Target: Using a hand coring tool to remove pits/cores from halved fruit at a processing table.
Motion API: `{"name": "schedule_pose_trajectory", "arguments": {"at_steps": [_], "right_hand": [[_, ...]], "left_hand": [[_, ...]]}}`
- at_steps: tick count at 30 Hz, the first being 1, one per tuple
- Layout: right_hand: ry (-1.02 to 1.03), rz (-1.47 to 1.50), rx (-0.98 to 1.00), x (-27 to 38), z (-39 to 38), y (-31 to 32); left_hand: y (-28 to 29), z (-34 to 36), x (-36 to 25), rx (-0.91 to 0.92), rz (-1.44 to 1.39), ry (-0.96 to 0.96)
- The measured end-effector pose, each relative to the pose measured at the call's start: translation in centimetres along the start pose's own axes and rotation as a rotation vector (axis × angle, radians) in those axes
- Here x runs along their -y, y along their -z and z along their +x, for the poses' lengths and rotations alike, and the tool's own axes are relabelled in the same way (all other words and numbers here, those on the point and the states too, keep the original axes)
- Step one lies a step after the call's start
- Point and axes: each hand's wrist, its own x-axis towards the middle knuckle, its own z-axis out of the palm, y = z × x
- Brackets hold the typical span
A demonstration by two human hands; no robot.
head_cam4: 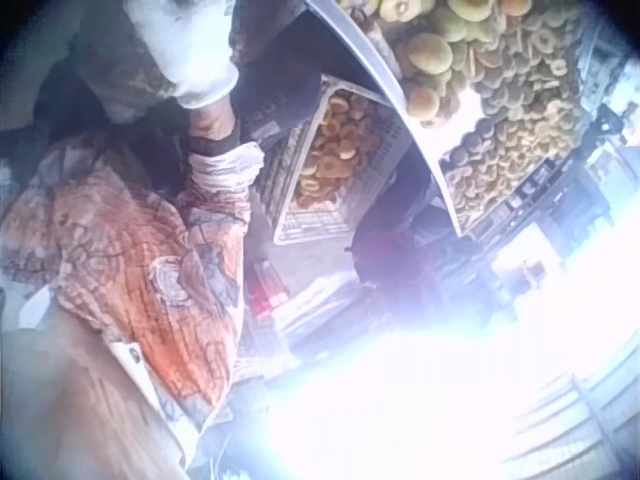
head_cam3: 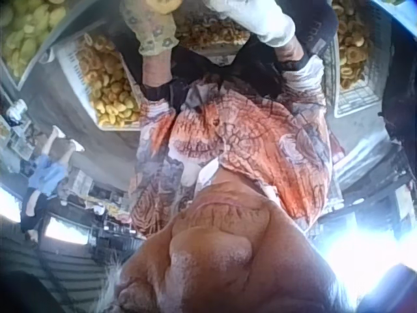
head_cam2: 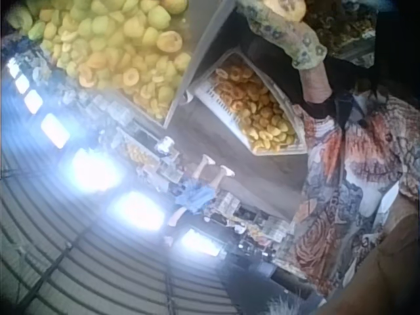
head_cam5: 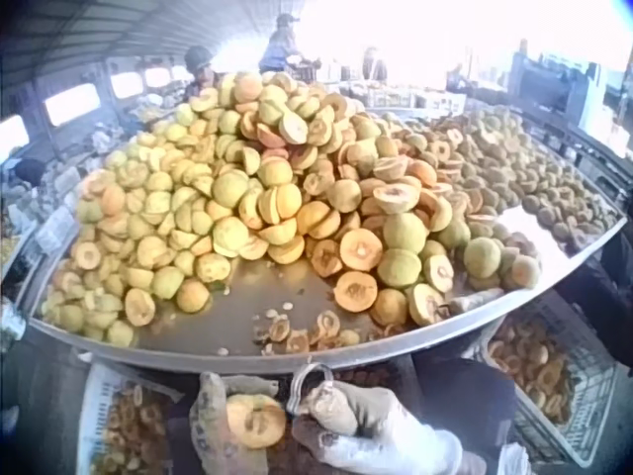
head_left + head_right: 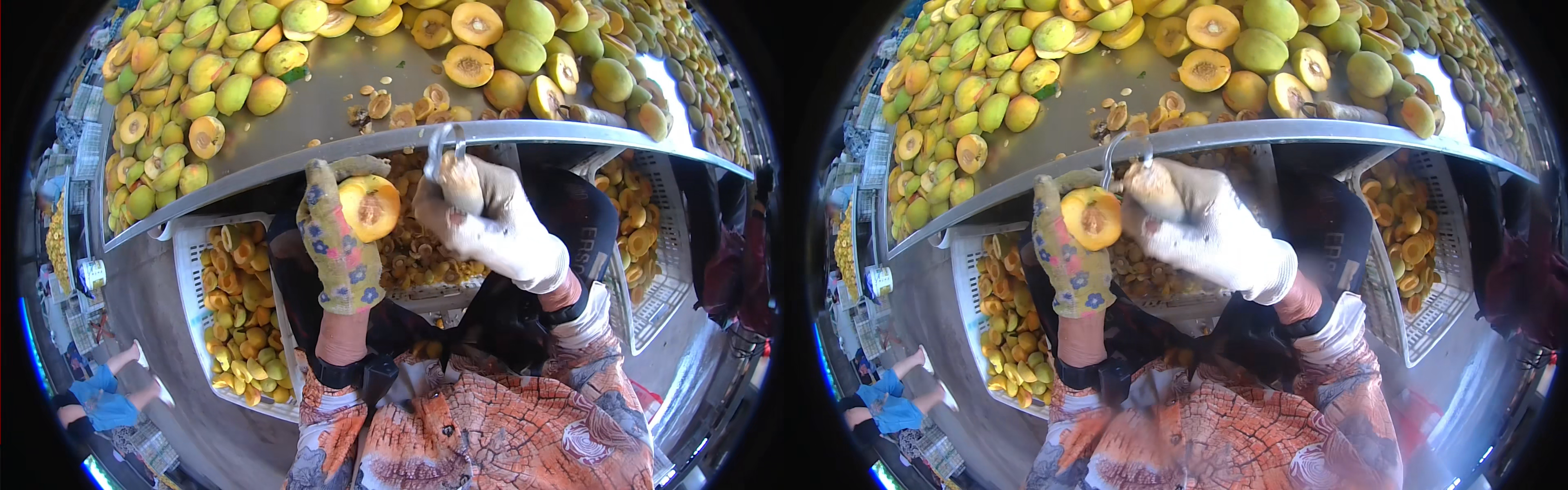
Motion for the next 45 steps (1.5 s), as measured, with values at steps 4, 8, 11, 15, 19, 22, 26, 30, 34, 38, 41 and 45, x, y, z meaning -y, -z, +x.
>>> {"name": "schedule_pose_trajectory", "arguments": {"at_steps": [4,8,11,15,19,22,26,30,34,38,41,45], "right_hand": [[-0.045,-0.226,-0.106,-1.1,0.1,-0.6],[-0.030,-0.336,0.038,-1.9,0.4,-1.5],[-0.063,-0.301,0.064,-1.9,0.7,-2.1],[-0.121,-0.334,0.088,-1.7,0.7,-2.3],[-0.075,-0.450,0.067,-2.7,0.7,-2.5],[-0.094,-0.327,0.089,-2.9,0.8,-2.5],[-0.009,-0.259,0.108,-3.0,0.7,-2.2],[-0.048,-0.341,0.258,-2.7,0.9,-1.4],[0.011,-0.346,0.272,-3.9,0.7,-1.4],[-0.030,-0.227,0.368,-4.0,0.6,-1.2],[-0.027,-0.278,0.334,-4.1,0.6,-1.4],[-0.261,0.023,0.406,-3.2,0.7,-1.6]], "left_hand": [[-0.5,0.0,-0.3,-0.136,-0.237,0.117],[-0.8,-0.3,-0.5,-0.177,-0.187,0.079],[-1.0,-0.5,-1.0,-0.183,-0.210,0.116],[-1.3,-0.7,-1.7,-0.189,-0.246,0.165],[-1.4,-0.5,-1.6,-0.184,-0.320,0.191],[-1.8,-0.5,-2.0,-0.145,-0.435,0.199],[-1.9,-0.6,-2.6,-0.106,-0.400,0.181],[-1.1,-0.6,-2.7,-0.092,-0.266,0.210],[-0.3,-0.3,-2.1,-0.082,-0.129,0.157],[-0.2,0.4,-3.5,0.073,-0.108,0.115],[0.4,1.2,-3.5,0.231,0.046,0.182],[1.7,1.9,-4.0,0.444,0.108,0.244]]}}
